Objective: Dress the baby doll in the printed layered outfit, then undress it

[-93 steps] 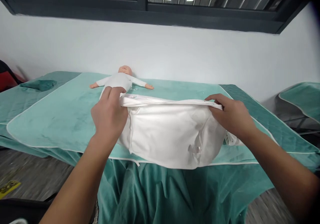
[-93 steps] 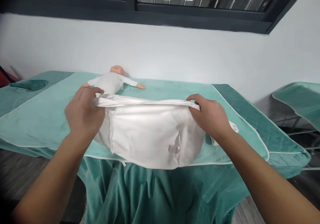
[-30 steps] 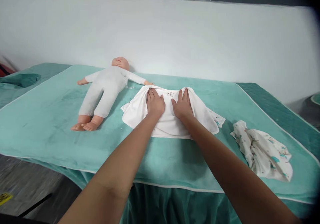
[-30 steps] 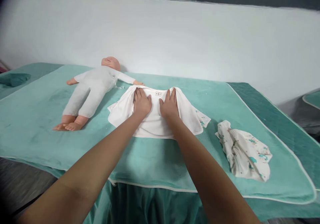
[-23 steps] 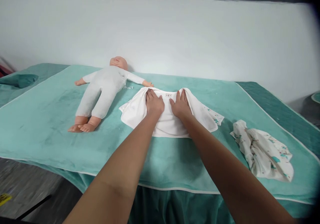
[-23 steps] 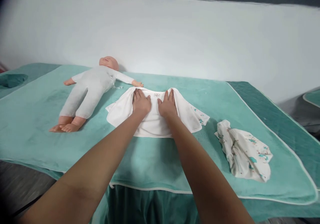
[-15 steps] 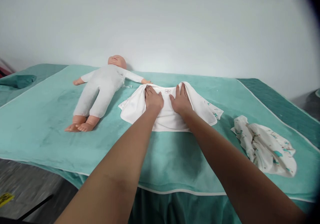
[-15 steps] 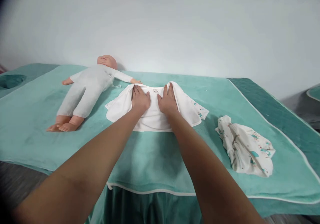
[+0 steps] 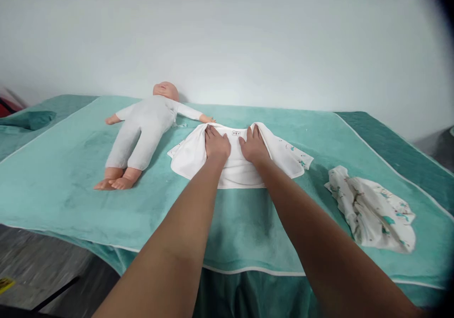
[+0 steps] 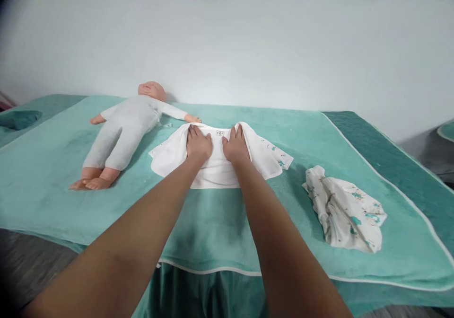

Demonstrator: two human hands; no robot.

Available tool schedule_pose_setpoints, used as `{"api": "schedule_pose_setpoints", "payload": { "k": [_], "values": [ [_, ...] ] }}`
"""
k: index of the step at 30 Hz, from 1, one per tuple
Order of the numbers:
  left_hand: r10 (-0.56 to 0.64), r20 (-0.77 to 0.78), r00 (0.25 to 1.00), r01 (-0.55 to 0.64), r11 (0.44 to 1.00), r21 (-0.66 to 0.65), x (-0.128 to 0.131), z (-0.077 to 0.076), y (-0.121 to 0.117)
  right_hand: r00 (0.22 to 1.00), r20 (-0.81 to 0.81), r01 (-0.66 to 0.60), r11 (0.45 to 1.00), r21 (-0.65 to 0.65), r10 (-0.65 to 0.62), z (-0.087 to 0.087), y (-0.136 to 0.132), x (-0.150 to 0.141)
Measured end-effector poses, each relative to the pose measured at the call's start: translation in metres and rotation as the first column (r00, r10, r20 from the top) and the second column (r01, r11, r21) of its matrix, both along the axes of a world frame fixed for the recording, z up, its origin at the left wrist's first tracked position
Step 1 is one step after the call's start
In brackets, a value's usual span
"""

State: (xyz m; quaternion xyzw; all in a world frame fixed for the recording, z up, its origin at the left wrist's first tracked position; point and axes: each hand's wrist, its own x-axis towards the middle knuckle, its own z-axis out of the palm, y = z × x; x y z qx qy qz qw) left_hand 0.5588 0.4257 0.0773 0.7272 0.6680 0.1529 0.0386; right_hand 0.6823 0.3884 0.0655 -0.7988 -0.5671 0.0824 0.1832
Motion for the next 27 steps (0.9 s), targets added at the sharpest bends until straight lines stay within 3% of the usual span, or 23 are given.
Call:
{"api": "schedule_pose_setpoints", "payload": {
  "k": [14, 23, 27],
  "values": [
    [-0.019, -0.067, 0.998, 0.016, 0.999, -0.042, 0.0, 0.001, -0.005, 0.996, 0.088, -0.01, 0.999, 0.031, 0.007, -0.004, 0.0, 0.0],
    [-0.089, -0.069, 0.994, 0.086, 0.995, -0.047, -0.017, 0.0, -0.038, 0.95, 0.225, -0.242, 0.964, 0.105, 0.214, 0.003, -0.019, -0.016],
    [-0.122, -0.081, 0.989, 0.117, 0.991, -0.056, -0.025, 0.0, -0.05, 0.954, 0.214, -0.23, 0.971, 0.073, 0.21, 0.001, -0.031, -0.015]
  ]
}}
